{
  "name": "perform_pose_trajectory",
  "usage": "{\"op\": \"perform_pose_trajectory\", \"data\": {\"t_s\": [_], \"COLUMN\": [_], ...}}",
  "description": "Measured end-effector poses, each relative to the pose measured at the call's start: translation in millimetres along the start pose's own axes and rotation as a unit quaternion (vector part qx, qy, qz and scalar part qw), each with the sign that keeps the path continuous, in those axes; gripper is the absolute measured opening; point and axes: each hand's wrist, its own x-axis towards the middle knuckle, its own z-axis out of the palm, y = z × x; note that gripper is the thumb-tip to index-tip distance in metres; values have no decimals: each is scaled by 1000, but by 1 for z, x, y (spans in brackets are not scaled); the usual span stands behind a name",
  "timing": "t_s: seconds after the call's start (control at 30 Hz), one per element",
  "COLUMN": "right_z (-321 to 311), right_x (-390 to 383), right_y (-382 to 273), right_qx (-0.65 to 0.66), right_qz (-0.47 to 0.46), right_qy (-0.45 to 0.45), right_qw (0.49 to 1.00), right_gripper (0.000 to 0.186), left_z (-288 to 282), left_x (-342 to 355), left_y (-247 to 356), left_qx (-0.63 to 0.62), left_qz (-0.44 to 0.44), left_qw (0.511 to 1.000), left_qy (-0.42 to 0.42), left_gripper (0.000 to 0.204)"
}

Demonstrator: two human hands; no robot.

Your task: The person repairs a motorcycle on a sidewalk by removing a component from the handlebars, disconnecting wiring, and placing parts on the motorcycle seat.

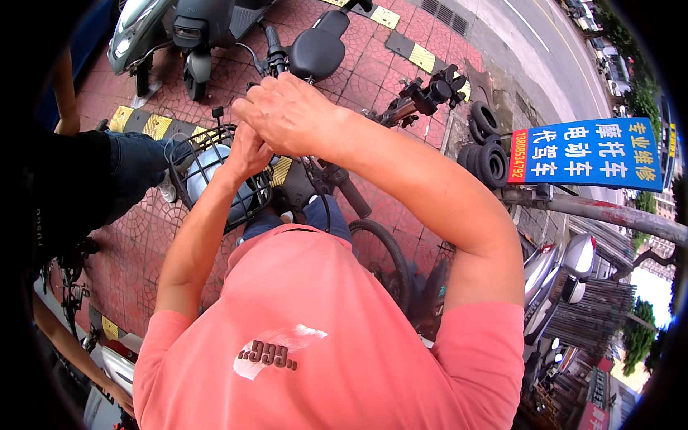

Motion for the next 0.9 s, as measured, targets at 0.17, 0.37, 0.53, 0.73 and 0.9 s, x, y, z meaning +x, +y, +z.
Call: {"op": "perform_pose_trajectory", "data": {"t_s": [0.17, 0.37, 0.53, 0.73, 0.9], "right_z": [-22, 3, -15, 6, -32], "right_x": [12, 1, 9, -3, -50], "right_y": [-17, 3, -6, -19, -21], "right_qx": [-9, -12, -31, -16, -30], "right_qz": [129, -60, 1, -12, -89], "right_qy": [-209, 105, -71, -22, 74], "right_qw": [969, 993, 997, 1000, 993], "right_gripper": [19, 14, 17, 25, 40], "left_z": [10, 20, 33, 47, 64], "left_x": [-10, -12, -19, -19, -2], "left_y": [-3, 8, 16, 25, 36], "left_qx": [-62, -23, 6, 34, 51], "left_qz": [-71, -84, -112, -149, -195], "left_qw": [996, 994, 985, 968, 941], "left_qy": [3, 66, 132, 200, 271], "left_gripper": [15, 15, 18, 18, 19]}}
